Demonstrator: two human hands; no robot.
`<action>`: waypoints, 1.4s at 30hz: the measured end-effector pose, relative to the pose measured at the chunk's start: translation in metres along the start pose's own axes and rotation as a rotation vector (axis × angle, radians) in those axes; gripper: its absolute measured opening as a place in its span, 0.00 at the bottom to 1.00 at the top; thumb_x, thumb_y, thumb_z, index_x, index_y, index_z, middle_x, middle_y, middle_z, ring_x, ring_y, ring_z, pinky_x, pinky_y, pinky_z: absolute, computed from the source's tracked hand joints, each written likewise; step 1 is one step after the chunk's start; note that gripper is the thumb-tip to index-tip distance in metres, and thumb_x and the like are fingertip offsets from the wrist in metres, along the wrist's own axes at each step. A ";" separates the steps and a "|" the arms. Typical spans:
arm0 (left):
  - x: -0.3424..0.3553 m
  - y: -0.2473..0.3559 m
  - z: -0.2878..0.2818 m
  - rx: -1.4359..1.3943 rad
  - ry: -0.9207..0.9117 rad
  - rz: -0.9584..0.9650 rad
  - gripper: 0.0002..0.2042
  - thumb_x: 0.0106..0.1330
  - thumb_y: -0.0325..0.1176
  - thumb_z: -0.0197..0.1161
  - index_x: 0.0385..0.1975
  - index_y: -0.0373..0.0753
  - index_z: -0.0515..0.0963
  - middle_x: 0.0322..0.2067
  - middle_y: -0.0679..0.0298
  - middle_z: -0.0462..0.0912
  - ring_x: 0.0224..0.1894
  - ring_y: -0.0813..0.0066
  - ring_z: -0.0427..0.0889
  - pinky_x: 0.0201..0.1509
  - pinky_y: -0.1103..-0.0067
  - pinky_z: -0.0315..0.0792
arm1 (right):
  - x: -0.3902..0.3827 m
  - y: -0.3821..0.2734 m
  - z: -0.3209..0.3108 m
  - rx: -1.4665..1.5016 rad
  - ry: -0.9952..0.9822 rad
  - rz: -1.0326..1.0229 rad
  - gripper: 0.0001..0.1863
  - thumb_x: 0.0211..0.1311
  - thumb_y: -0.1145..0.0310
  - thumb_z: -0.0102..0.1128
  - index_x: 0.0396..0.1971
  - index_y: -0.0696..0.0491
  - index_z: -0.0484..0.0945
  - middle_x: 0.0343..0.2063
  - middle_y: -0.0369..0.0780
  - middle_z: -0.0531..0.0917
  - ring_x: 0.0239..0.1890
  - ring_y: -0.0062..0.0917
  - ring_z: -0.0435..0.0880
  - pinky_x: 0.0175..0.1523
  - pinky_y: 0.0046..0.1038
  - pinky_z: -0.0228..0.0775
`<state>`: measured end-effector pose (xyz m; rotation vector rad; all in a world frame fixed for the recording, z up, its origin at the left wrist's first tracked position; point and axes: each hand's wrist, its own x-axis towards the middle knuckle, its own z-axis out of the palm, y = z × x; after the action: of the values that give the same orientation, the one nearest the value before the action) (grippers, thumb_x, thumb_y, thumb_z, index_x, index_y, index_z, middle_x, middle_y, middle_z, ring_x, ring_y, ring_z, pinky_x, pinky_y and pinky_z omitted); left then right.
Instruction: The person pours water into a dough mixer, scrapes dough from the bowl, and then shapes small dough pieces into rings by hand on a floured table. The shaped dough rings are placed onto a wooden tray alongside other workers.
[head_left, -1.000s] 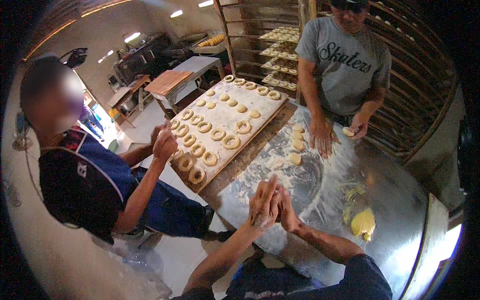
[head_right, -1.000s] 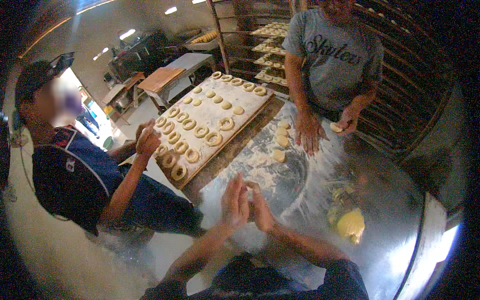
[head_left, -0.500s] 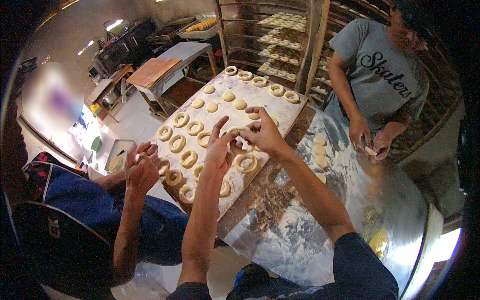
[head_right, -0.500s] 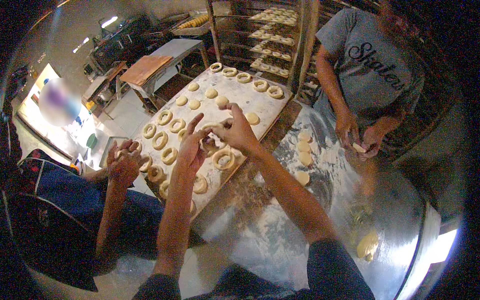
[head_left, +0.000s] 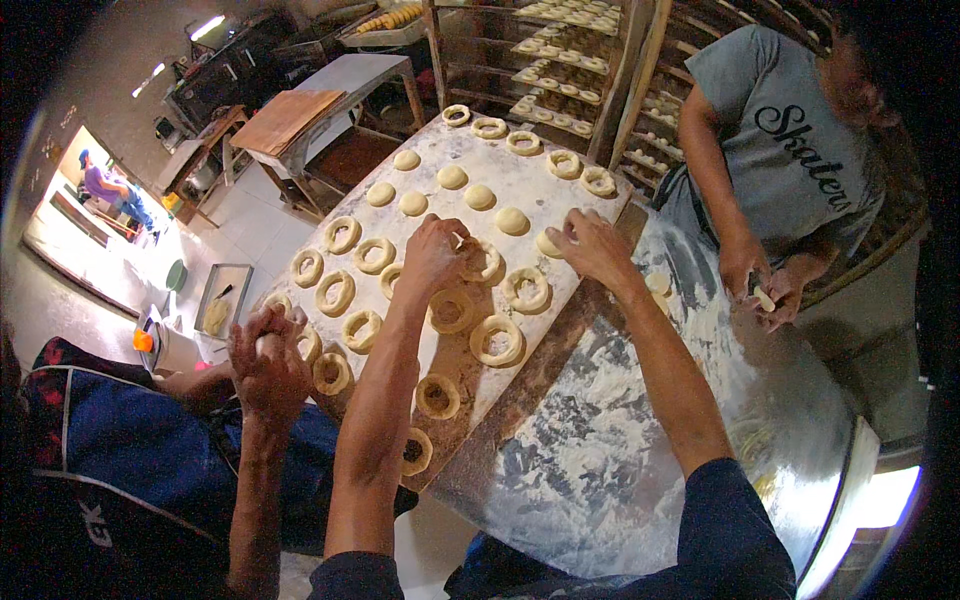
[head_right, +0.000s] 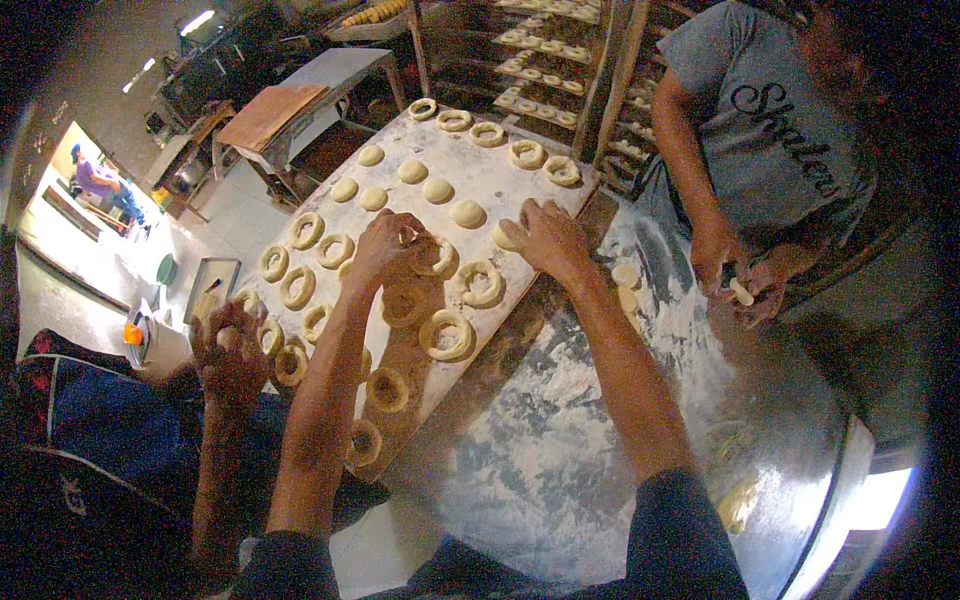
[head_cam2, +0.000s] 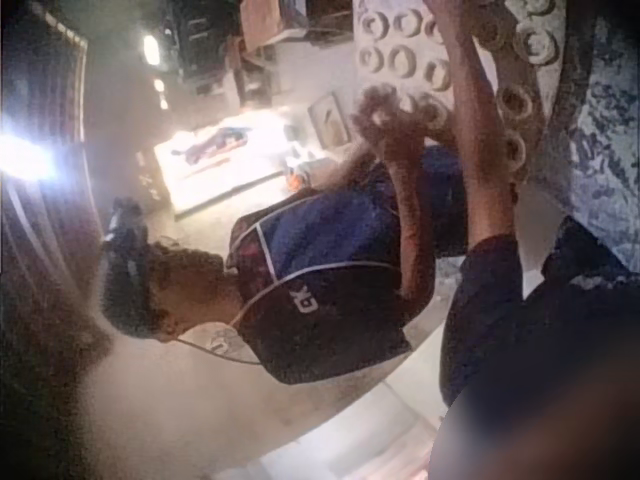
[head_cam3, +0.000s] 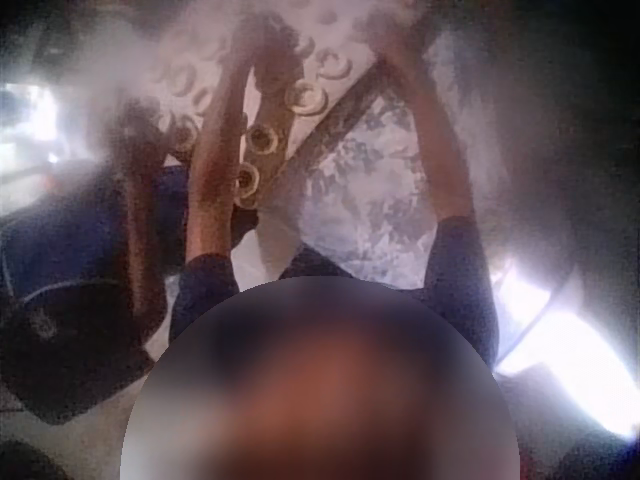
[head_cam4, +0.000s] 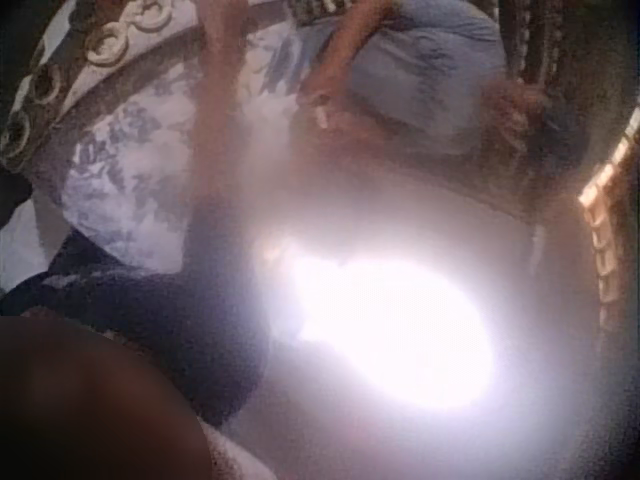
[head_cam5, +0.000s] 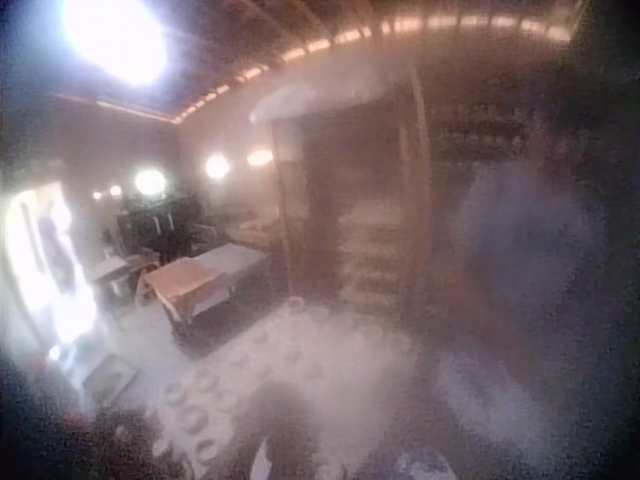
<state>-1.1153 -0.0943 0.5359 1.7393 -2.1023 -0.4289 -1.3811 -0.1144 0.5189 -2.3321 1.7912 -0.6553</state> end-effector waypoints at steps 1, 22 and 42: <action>-0.001 0.002 -0.002 0.003 -0.004 -0.001 0.24 0.47 0.41 0.69 0.46 0.41 0.74 0.37 0.55 0.77 0.38 0.61 0.77 0.42 0.70 0.71 | 0.003 -0.004 -0.003 0.138 -0.032 -0.070 0.19 0.52 0.55 0.62 0.31 0.56 0.70 0.27 0.47 0.79 0.30 0.44 0.78 0.36 0.42 0.69; -0.188 0.184 0.172 0.057 0.116 0.651 0.22 0.65 0.36 0.50 0.60 0.40 0.62 0.64 0.47 0.55 0.65 0.49 0.57 0.65 0.58 0.52 | -0.335 -0.014 -0.078 0.356 0.215 0.571 0.13 0.54 0.64 0.63 0.35 0.50 0.70 0.11 0.32 0.64 0.14 0.23 0.64 0.35 0.32 0.61; -0.362 0.391 0.135 -0.988 0.028 -0.200 0.11 0.52 0.24 0.63 0.33 0.37 0.70 0.26 0.67 0.75 0.27 0.83 0.73 0.31 0.86 0.67 | -0.490 0.047 -0.187 1.368 -0.014 0.448 0.15 0.61 0.67 0.59 0.44 0.58 0.71 0.34 0.39 0.78 0.37 0.21 0.77 0.40 0.23 0.72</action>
<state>-1.4584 0.3339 0.5629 1.2983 -1.2847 -1.2280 -1.5987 0.3649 0.5430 -0.9821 1.0945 -1.2077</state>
